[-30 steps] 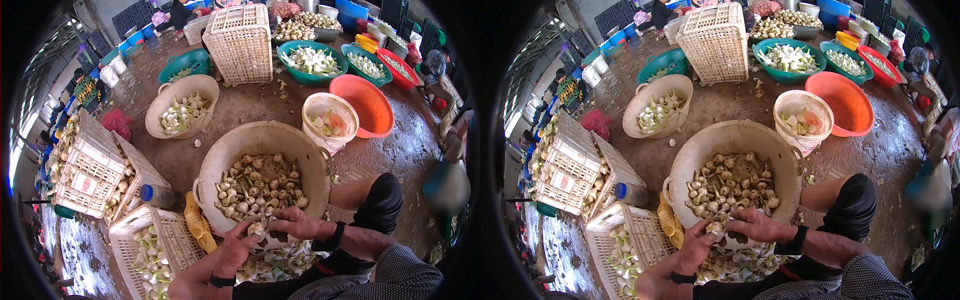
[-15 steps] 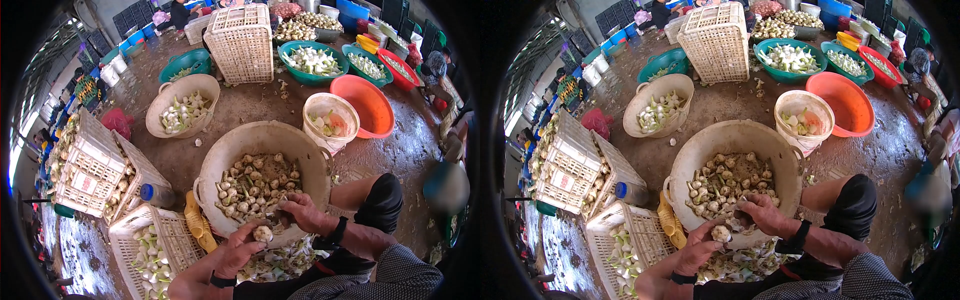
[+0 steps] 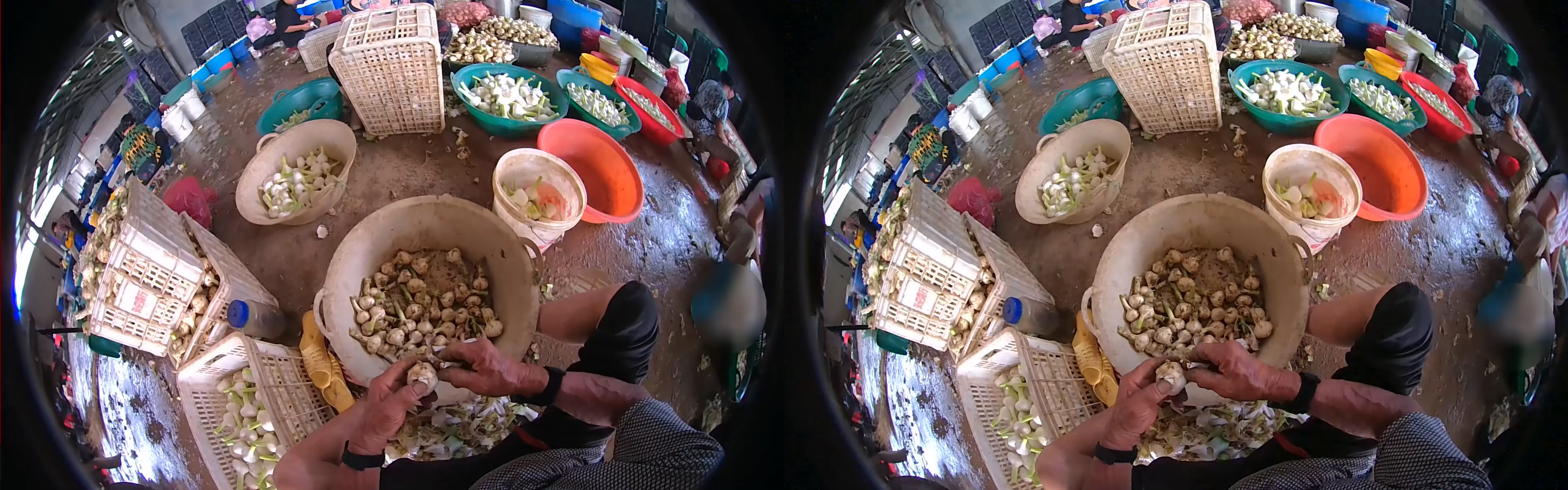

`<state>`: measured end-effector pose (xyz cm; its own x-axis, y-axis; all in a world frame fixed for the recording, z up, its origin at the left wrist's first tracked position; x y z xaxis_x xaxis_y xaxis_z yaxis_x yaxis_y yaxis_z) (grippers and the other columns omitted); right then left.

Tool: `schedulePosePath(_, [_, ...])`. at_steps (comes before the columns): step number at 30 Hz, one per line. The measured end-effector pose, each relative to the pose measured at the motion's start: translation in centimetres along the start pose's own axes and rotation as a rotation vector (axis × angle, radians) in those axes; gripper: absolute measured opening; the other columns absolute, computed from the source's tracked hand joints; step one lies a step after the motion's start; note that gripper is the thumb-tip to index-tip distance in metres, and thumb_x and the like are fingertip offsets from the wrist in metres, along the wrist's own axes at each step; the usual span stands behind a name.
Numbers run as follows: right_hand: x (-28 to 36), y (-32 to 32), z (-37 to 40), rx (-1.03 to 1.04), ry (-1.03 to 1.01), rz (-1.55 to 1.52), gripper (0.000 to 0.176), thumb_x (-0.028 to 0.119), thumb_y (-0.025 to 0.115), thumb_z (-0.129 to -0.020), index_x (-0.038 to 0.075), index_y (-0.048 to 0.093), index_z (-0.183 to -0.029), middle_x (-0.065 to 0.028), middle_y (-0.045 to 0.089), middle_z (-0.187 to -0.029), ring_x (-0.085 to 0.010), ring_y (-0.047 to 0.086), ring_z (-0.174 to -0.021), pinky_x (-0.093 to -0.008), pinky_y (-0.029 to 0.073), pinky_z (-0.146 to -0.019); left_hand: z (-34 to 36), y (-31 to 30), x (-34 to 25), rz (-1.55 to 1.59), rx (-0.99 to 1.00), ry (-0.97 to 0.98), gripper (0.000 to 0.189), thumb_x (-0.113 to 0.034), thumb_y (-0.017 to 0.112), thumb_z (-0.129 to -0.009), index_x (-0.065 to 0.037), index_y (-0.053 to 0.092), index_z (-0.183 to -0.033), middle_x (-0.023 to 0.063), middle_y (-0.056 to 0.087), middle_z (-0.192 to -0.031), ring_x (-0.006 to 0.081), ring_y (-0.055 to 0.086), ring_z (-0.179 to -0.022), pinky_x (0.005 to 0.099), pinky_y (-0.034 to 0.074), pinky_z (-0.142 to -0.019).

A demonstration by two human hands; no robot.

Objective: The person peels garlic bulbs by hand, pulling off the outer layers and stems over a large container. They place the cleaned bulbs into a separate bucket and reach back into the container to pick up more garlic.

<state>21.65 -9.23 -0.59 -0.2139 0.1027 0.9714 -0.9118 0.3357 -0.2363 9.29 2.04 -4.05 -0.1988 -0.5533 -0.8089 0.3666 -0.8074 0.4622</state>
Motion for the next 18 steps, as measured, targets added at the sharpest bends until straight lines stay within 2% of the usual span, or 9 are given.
schedulePosePath(1, [0.0, 0.0, 0.0, -0.014, 0.012, -0.022, 0.023, 0.015, 0.065, -0.088, -0.004, 0.06, -0.101, -0.0185, 0.063, -0.076, -0.0241, 0.064, -0.069, -0.0373, 0.049, -0.062, -0.1, -0.1, 0.0, -0.004, -0.011, 0.011, 0.057, -0.02, 0.071, -0.085, 0.008, 0.048, -0.129, 0.0135, 0.066, -0.103, 0.0207, 0.066, -0.084, 0.0334, 0.055, -0.075])
schedulePosePath(2, [-0.4, 0.1, 0.0, -0.014, 0.012, -0.022, 0.023, 0.015, 0.065, -0.088, -0.004, 0.06, -0.101, -0.0185, 0.063, -0.076, -0.0241, 0.064, -0.069, -0.0373, 0.049, -0.062, -0.1, -0.2, 0.0, -0.009, -0.022, 0.022, 0.057, -0.022, 0.071, -0.085, 0.009, 0.049, -0.128, 0.0136, 0.066, -0.102, 0.0204, 0.066, -0.085, 0.0331, 0.055, -0.074])
schedulePosePath(4, [-0.2, 0.2, 0.1, -0.038, -0.17, 0.15, 0.024, 0.014, 0.067, -0.086, -0.003, 0.06, -0.102, -0.0199, 0.062, -0.078, -0.0321, 0.065, -0.072, -0.0393, 0.05, -0.063, -0.1, -0.2, 0.0, -0.033, -0.026, 0.013, 0.056, -0.021, 0.072, -0.085, 0.009, 0.049, -0.127, 0.0135, 0.066, -0.102, 0.0196, 0.066, -0.084, 0.0322, 0.055, -0.073])
schedulePosePath(7, [0.7, 0.2, 0.3, -0.062, -0.271, 0.241, 0.021, 0.011, 0.067, -0.084, -0.002, 0.059, -0.097, -0.0194, 0.06, -0.079, -0.0373, 0.064, -0.073, -0.0428, 0.051, -0.062, -0.1, -0.4, 0.2, -0.079, -0.042, -0.002, 0.055, -0.021, 0.073, -0.084, 0.009, 0.051, -0.125, 0.0127, 0.067, -0.1, 0.0178, 0.066, -0.083, 0.0305, 0.056, -0.071])
schedulePosePath(8, [1.0, 0.2, 0.4, -0.062, -0.27, 0.241, 0.021, 0.011, 0.067, -0.084, -0.002, 0.059, -0.097, -0.0194, 0.06, -0.079, -0.0373, 0.064, -0.073, -0.0428, 0.051, -0.062, -0.1, -0.5, 0.2, -0.1, -0.054, -0.006, 0.055, -0.02, 0.074, -0.083, 0.009, 0.052, -0.124, 0.0121, 0.067, -0.099, 0.0168, 0.066, -0.081, 0.0295, 0.056, -0.07])
schedulePosePath(10, [1.5, 0.6, 0.5, 0.005, -0.282, 0.432, 0.024, 0.005, 0.065, -0.082, -0.002, 0.06, -0.104, -0.0164, 0.06, -0.083, -0.0361, 0.064, -0.075, -0.0422, 0.051, -0.062, -0.1, -0.7, 0.2, -0.143, -0.055, -0.02, 0.055, -0.02, 0.075, -0.083, 0.009, 0.053, -0.124, 0.011, 0.067, -0.097, 0.0163, 0.066, -0.08, 0.029, 0.056, -0.07])
schedulePosePath(13, [1.4, 1.0, 0.5, 0.027, -0.28, 0.539, 0.025, 0.005, 0.065, -0.077, -0.001, 0.058, -0.1, -0.0157, 0.06, -0.084, -0.0367, 0.062, -0.072, -0.0446, 0.05, -0.061, 0.0, -0.4, -0.1, -0.213, -0.053, -0.041, 0.056, -0.021, 0.076, -0.082, 0.009, 0.054, -0.123, 0.0091, 0.068, -0.094, 0.0153, 0.066, -0.079, 0.0277, 0.055, -0.071])
schedulePosePath(17, [1.7, 0.9, 0.3, 0.001, -0.268, 0.551, 0.022, 0.005, 0.065, -0.075, -0.001, 0.059, -0.095, -0.0156, 0.059, -0.08, -0.0363, 0.062, -0.07, -0.0441, 0.049, -0.059, 0.2, 0.4, -1.0, -0.318, -0.025, -0.032, 0.057, -0.021, 0.076, -0.081, 0.009, 0.054, -0.125, 0.0085, 0.067, -0.095, 0.0137, 0.065, -0.079, 0.0259, 0.054, -0.071])
schedulePosePath(18, [1.4, 0.7, 0.2, -0.031, -0.259, 0.455, 0.021, 0.004, 0.064, -0.075, -0.001, 0.059, -0.095, -0.0159, 0.059, -0.078, -0.036, 0.062, -0.069, -0.0428, 0.049, -0.058, 0.2, 0.5, -0.8, -0.318, -0.024, -0.032, 0.057, -0.021, 0.076, -0.081, 0.009, 0.054, -0.125, 0.0085, 0.067, -0.095, 0.0137, 0.065, -0.079, 0.0259, 0.054, -0.071])
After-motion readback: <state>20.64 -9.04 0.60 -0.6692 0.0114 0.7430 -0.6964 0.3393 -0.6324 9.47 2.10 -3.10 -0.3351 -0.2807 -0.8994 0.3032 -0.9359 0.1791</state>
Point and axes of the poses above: each hand's wrist, its own z-axis away from the middle knuckle, its own y-axis out of the palm, x = y × z, the point moved 6 cm from there along -z, towards the middle knuckle
